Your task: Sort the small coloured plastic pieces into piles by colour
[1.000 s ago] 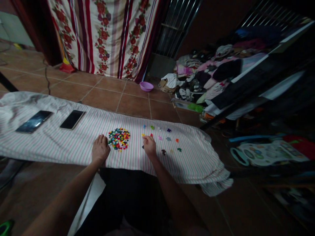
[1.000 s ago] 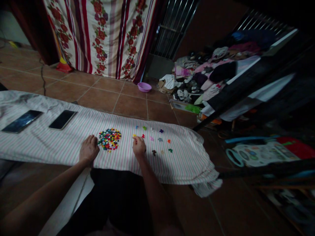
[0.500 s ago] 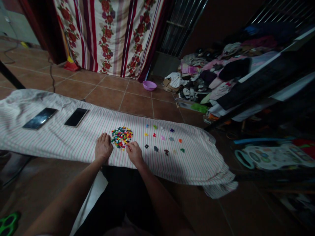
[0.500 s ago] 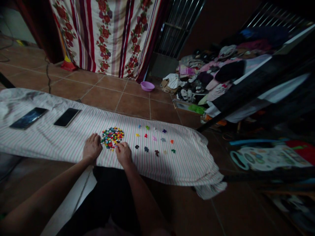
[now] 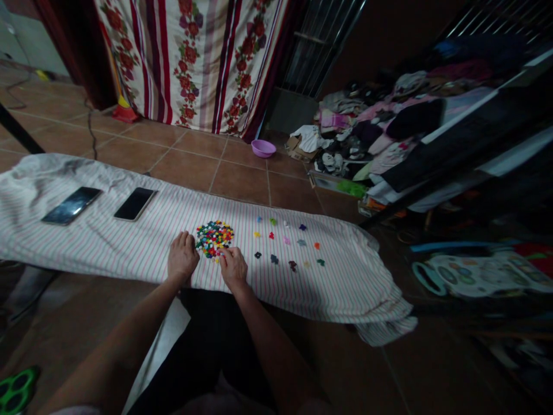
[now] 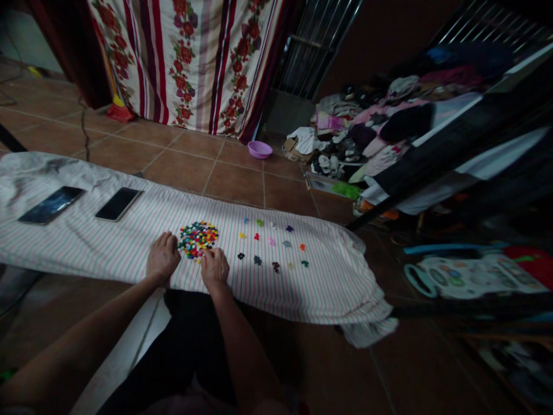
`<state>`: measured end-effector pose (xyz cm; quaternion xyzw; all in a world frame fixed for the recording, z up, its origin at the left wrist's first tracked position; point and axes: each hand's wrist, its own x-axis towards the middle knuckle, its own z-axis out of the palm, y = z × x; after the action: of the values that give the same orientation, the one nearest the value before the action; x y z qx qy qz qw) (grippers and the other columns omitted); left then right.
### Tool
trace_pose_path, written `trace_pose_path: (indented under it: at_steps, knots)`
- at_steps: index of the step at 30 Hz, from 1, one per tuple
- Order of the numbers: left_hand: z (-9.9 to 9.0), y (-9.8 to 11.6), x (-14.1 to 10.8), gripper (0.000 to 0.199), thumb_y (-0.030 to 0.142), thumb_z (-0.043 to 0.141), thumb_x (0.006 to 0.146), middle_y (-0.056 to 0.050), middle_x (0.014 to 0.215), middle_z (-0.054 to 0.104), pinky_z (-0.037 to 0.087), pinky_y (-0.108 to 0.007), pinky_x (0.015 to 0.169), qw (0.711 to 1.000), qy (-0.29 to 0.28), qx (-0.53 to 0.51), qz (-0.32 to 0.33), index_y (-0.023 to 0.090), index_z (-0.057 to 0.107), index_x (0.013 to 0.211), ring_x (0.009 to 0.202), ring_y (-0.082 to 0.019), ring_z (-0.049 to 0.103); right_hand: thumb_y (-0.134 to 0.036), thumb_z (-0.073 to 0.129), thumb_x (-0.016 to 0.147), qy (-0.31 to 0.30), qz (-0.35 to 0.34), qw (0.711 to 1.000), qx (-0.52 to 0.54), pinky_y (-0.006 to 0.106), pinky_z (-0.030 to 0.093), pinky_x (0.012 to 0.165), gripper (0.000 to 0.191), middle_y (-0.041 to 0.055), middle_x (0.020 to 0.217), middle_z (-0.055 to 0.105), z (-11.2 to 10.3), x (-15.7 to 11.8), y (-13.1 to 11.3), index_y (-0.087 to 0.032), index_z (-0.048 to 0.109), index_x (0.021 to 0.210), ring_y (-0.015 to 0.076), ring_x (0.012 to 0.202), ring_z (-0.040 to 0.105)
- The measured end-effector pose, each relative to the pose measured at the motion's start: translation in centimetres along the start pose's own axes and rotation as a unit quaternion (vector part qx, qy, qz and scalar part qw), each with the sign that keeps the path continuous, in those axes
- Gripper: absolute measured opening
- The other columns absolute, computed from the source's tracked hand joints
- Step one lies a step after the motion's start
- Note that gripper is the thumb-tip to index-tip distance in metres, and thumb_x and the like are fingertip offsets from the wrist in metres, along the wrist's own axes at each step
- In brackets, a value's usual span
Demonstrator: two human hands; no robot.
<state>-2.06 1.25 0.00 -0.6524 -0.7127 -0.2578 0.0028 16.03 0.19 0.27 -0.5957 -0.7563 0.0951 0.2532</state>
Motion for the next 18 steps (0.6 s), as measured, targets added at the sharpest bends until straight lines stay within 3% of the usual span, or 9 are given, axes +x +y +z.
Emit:
trace_pose_path:
  at_steps: [6,18]
  knots:
    - [-0.06,0.06,0.03,0.038,0.017,0.042,0.084,-0.019,0.137,0.057,0.033,-0.050,0.112,1.000,-0.003,-0.013,-0.008,0.012,0.061,0.116,0.137,-0.032,0.043,-0.022,0.054,0.094,-0.023,0.000,1.000,-0.018,0.030,0.047,0.085,0.033,0.0059,0.104,0.061,-0.28,0.17,-0.31,-0.031,0.066,0.123,0.0201,0.098,0.057]
    - [-0.08,-0.04,0.02,0.036,0.016,0.040,0.085,-0.019,0.135,0.057,0.034,-0.048,0.111,1.000,-0.001,-0.005,0.004,0.012,0.060,0.114,0.136,-0.032,0.043,-0.029,0.057,0.094,-0.004,-0.007,1.000,-0.013,0.029,0.047,0.087,0.023,0.0052,0.105,0.062,-0.30,0.07,-0.25,-0.028,0.068,0.114,0.0186,0.100,0.058]
